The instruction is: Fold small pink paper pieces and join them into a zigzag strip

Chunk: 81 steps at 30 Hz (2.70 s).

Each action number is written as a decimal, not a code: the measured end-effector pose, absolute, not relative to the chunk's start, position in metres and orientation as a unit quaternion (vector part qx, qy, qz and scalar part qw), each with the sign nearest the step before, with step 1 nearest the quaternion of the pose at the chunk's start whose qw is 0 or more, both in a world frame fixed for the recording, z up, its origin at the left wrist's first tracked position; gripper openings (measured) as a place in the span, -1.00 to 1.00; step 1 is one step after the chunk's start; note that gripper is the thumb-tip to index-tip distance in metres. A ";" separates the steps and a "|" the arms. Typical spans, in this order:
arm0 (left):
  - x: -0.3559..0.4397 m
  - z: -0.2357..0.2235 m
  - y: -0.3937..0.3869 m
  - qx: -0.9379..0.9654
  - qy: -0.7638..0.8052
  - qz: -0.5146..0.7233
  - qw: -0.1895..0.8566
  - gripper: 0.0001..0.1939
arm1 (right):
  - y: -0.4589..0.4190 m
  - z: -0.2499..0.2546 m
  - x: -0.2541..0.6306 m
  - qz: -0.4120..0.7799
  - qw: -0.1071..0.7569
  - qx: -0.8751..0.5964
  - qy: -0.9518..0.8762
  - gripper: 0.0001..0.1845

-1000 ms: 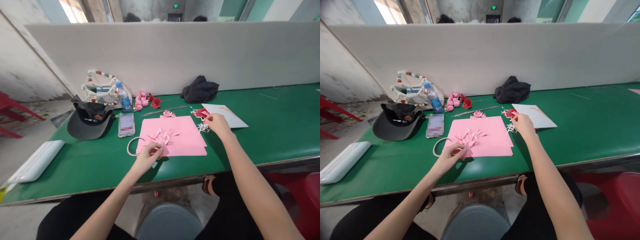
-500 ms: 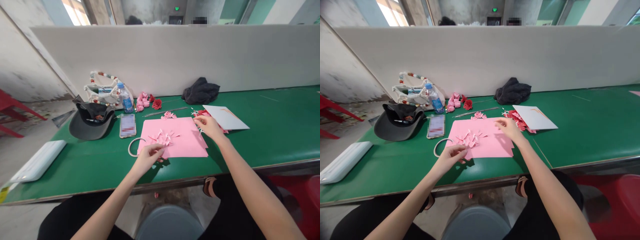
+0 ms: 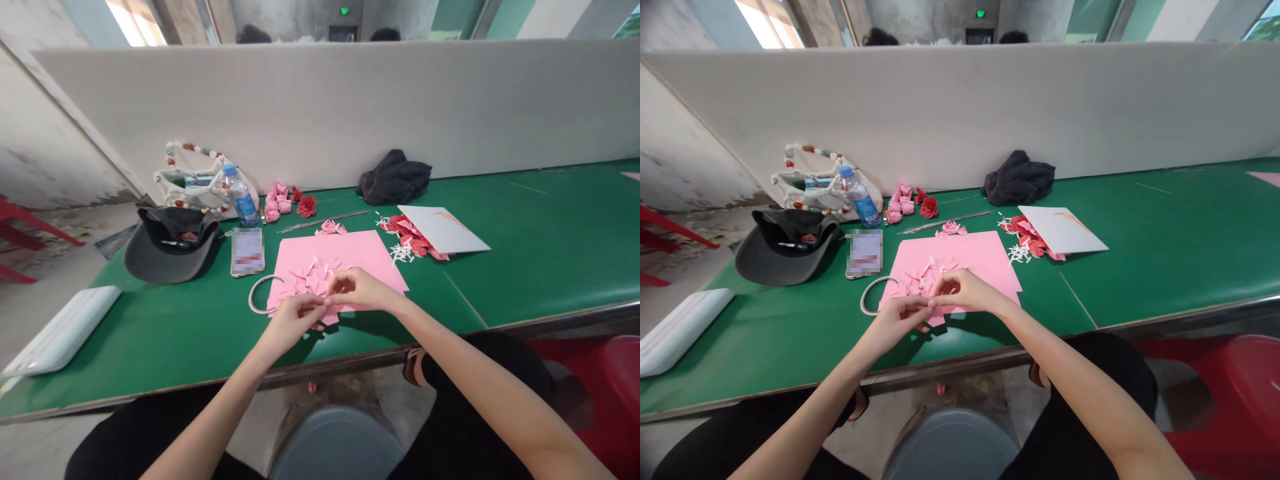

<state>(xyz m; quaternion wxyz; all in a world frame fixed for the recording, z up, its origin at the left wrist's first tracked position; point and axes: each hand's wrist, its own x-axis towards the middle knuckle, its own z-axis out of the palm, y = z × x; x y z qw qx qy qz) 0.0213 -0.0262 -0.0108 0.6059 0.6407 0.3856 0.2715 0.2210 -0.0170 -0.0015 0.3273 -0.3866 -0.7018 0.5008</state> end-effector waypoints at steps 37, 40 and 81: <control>0.024 -0.009 -0.025 0.543 0.438 0.360 0.619 -0.72 | -0.035 -0.011 0.197 0.486 0.403 -0.416 -0.654 -0.76; 0.022 -0.011 -0.022 0.550 0.432 0.377 0.607 -0.72 | -0.035 -0.012 0.196 0.509 0.403 -0.391 -0.653 -0.68; 0.011 -0.007 -0.010 0.469 0.418 0.341 0.699 -0.70 | -0.031 -0.014 0.203 0.013 0.420 -0.369 -0.829 -0.82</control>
